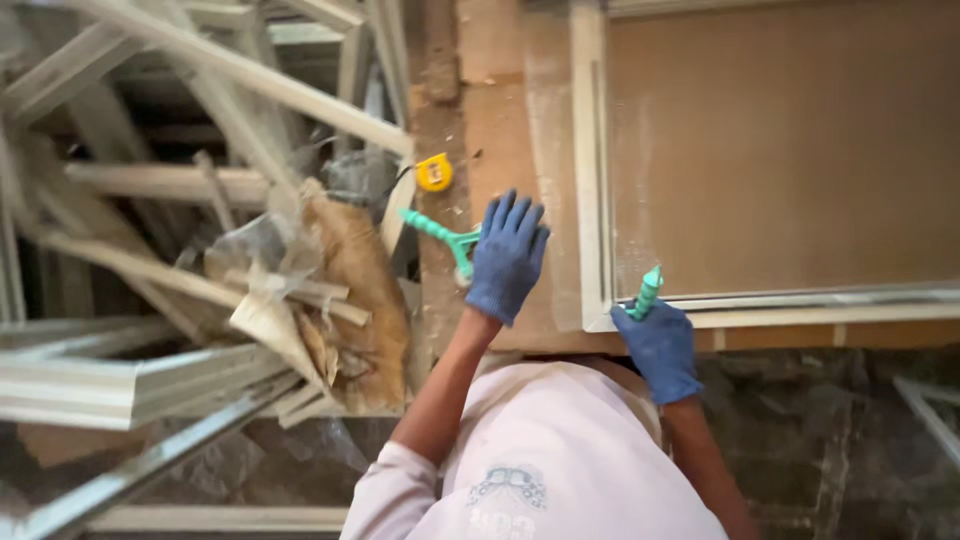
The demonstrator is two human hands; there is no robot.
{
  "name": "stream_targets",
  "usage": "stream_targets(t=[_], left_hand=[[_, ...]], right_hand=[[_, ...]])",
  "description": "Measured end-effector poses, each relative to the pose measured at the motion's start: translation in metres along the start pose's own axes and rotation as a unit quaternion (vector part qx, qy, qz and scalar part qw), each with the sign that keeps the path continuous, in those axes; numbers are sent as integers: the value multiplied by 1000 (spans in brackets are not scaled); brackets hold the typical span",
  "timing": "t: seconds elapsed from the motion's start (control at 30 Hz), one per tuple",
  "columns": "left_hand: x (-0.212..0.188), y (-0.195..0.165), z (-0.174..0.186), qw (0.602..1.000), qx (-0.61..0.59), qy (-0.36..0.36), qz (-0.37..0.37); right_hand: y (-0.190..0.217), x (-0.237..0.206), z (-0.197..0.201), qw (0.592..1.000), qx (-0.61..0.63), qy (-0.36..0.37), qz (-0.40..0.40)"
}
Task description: The person presses a black rubber gasket cord into the groove around a window screen frame using a small green roller tool, working along each side of the frame. They guide the cord with one hand while rolling it seated into the channel, moving around the frame to cover all edges.
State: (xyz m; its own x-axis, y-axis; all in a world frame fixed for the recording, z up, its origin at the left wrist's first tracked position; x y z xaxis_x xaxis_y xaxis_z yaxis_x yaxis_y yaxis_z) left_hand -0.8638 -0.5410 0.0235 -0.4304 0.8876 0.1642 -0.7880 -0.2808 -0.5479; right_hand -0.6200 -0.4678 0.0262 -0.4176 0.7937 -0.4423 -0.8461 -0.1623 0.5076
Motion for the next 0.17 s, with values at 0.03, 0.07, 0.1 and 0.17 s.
stream_targets(t=[0.03, 0.07, 0.1, 0.17], left_hand=[[-24, 6, 9, 1000, -8, -12, 16], [-43, 15, 18, 999, -1, -28, 21], [-64, 26, 26, 999, 6, -44, 27], [-97, 45, 33, 995, 49, -66, 51]], right_hand=[[4, -1, -1, 1000, 7, 26, -7], [11, 0, -1, 999, 13, 51, -12], [25, -3, -4, 997, 41, 69, 13], [68, -12, -19, 987, 103, 106, 69]])
Point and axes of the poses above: each hand's wrist, its own x-axis towards the middle knuckle, its own z-axis out of the back of the hand, y = z × x, the point moved 10 cm from there along x, towards the middle knuckle, and after that the axes turned 4 degrees about y, right-handed, at the moved point
